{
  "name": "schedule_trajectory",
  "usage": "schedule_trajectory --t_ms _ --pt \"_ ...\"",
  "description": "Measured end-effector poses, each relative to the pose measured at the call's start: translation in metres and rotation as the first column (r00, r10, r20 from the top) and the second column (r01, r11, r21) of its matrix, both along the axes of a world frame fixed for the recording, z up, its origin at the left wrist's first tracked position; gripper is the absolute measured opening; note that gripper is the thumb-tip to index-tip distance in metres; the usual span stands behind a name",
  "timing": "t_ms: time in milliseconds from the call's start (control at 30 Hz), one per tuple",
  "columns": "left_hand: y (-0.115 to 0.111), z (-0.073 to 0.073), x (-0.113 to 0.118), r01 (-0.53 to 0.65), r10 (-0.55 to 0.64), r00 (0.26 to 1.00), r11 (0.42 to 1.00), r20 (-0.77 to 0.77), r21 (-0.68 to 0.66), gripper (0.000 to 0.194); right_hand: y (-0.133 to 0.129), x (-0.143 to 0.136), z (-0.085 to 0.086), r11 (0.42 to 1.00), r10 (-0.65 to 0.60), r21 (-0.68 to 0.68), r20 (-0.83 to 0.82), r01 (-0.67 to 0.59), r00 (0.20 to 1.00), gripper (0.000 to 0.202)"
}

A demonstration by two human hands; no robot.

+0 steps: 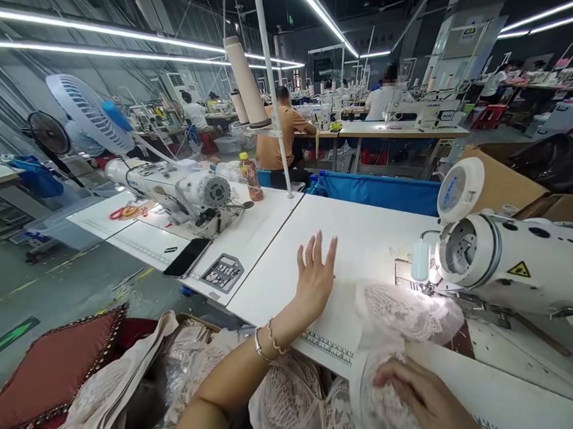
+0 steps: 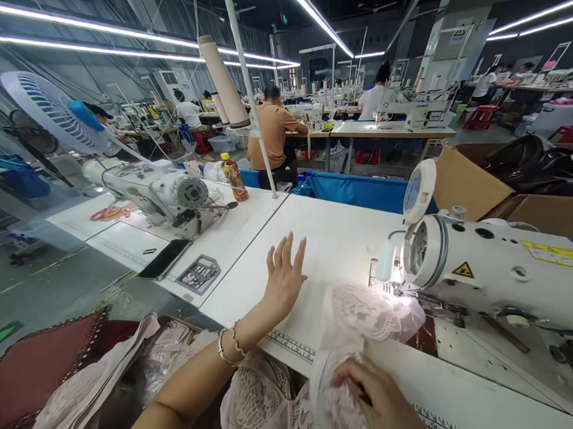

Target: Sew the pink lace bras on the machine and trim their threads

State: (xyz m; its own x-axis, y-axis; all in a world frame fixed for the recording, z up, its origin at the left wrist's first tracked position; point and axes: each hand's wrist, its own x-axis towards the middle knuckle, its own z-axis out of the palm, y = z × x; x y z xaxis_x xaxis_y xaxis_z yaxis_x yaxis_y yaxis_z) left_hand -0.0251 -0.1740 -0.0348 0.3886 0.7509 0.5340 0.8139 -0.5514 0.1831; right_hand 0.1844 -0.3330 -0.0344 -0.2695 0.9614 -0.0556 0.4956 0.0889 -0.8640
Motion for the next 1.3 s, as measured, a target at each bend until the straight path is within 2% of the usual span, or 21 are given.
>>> schedule_trajectory --t_ms 33,67,100,133,167,200,233,267,300,333,400,433,567,667,800,900,1033,1133,1200,1233,1300 --pt "-0.004 -0.004 0.004 -0.067 0.066 0.998 0.991 -0.018 -0.115 0.023 0.005 0.001 -0.009 0.994 -0.102 0.031 0.014 0.101 0.995 0.031" --pt "-0.012 -0.009 0.007 -0.061 0.056 0.998 0.975 -0.027 -0.215 0.01 0.01 0.001 -0.017 0.978 -0.199 0.065 0.018 0.197 0.98 0.033" --pt "-0.023 -0.016 0.01 0.004 -0.008 1.0 0.953 -0.012 -0.303 0.009 0.013 0.0 -0.024 0.958 -0.275 0.09 0.012 0.273 0.961 0.037" --pt "-0.035 -0.022 0.014 0.122 -0.112 0.993 0.905 0.048 -0.408 0.021 0.015 -0.001 -0.031 0.942 -0.319 0.109 -0.003 0.317 0.948 0.042" --pt "-0.048 -0.028 0.017 0.269 -0.212 0.963 0.814 0.167 -0.514 0.031 0.016 -0.004 -0.036 0.937 -0.326 0.121 -0.023 0.326 0.945 0.048" --pt "-0.06 -0.034 0.02 0.412 -0.251 0.908 0.682 0.335 -0.605 0.041 0.016 -0.007 -0.04 0.934 -0.33 0.126 -0.047 0.333 0.943 0.053" --pt "-0.071 -0.038 0.023 0.541 -0.209 0.829 0.53 0.518 -0.652 0.051 0.016 -0.011 -0.043 0.923 -0.357 0.127 -0.073 0.364 0.931 0.057" --pt "-0.079 -0.041 0.026 0.638 -0.093 0.742 0.403 0.664 -0.656 0.059 0.015 -0.015 -0.045 0.895 -0.418 0.129 -0.099 0.428 0.903 0.057" --pt "-0.086 -0.042 0.028 0.701 0.053 0.658 0.319 0.751 -0.637 0.065 0.015 -0.019 -0.046 0.844 -0.506 0.131 -0.127 0.52 0.853 0.055" --pt "-0.09 -0.043 0.031 0.737 0.183 0.588 0.28 0.788 -0.615 0.068 0.015 -0.022 -0.048 0.776 -0.598 0.134 -0.157 0.617 0.786 0.052" --pt "-0.094 -0.043 0.033 0.754 0.296 0.52 0.281 0.801 -0.594 0.07 0.017 -0.026 -0.048 0.662 -0.707 0.136 -0.21 0.737 0.675 0.05" --pt "-0.094 -0.042 0.033 0.749 0.289 0.524 0.291 0.801 -0.595 0.071 0.019 -0.027 -0.048 0.654 -0.712 0.132 -0.223 0.744 0.666 0.052" --pt "-0.089 -0.04 0.029 0.693 0.137 0.651 0.293 0.747 -0.658 0.072 0.024 -0.024 -0.05 0.718 -0.668 0.072 -0.208 0.692 0.714 0.061" --pt "-0.082 -0.034 0.026 0.637 -0.023 0.75 0.294 0.66 -0.713 0.068 0.023 -0.02 -0.055 0.76 -0.623 0.085 -0.188 0.645 0.759 0.062" --pt "-0.074 -0.022 0.026 0.596 -0.2 0.803 0.279 0.562 -0.753 0.064 0.02 -0.014 -0.055 0.884 -0.443 0.077 -0.175 0.461 0.879 0.057" --pt "-0.072 -0.018 0.026 0.579 -0.253 0.812 0.246 0.526 -0.777 0.06 0.022 -0.006 -0.047 0.953 -0.288 0.043 -0.179 0.3 0.941 0.055" --pt "-0.081 -0.025 0.03 0.56 -0.213 0.829 0.314 0.518 -0.767 0.054 0.026 0.0 -0.036 0.979 -0.198 0.011 -0.181 0.204 0.963 0.052" --pt "-0.098 -0.035 0.038 0.473 -0.028 0.864 0.387 0.503 -0.792 0.059 0.03 -0.008 -0.037 0.95 -0.3 0.047 -0.129 0.308 0.945 0.047" --pt "-0.112 -0.041 0.043 0.451 0.087 0.843 0.424 0.531 -0.785 0.067 0.032 -0.016 -0.042 0.872 -0.443 0.181 -0.107 0.456 0.89 0.041" --pt "-0.117 -0.043 0.044 0.466 0.127 0.816 0.432 0.563 -0.772 0.071 0.032 -0.02 -0.045 0.82 -0.5 0.256 -0.114 0.511 0.859 0.039" --pt "-0.122 -0.043 0.043 0.548 0.18 0.747 0.379 0.64 -0.746 0.076 0.029 -0.023 -0.051 0.755 -0.547 0.342 -0.145 0.56 0.825 0.038"
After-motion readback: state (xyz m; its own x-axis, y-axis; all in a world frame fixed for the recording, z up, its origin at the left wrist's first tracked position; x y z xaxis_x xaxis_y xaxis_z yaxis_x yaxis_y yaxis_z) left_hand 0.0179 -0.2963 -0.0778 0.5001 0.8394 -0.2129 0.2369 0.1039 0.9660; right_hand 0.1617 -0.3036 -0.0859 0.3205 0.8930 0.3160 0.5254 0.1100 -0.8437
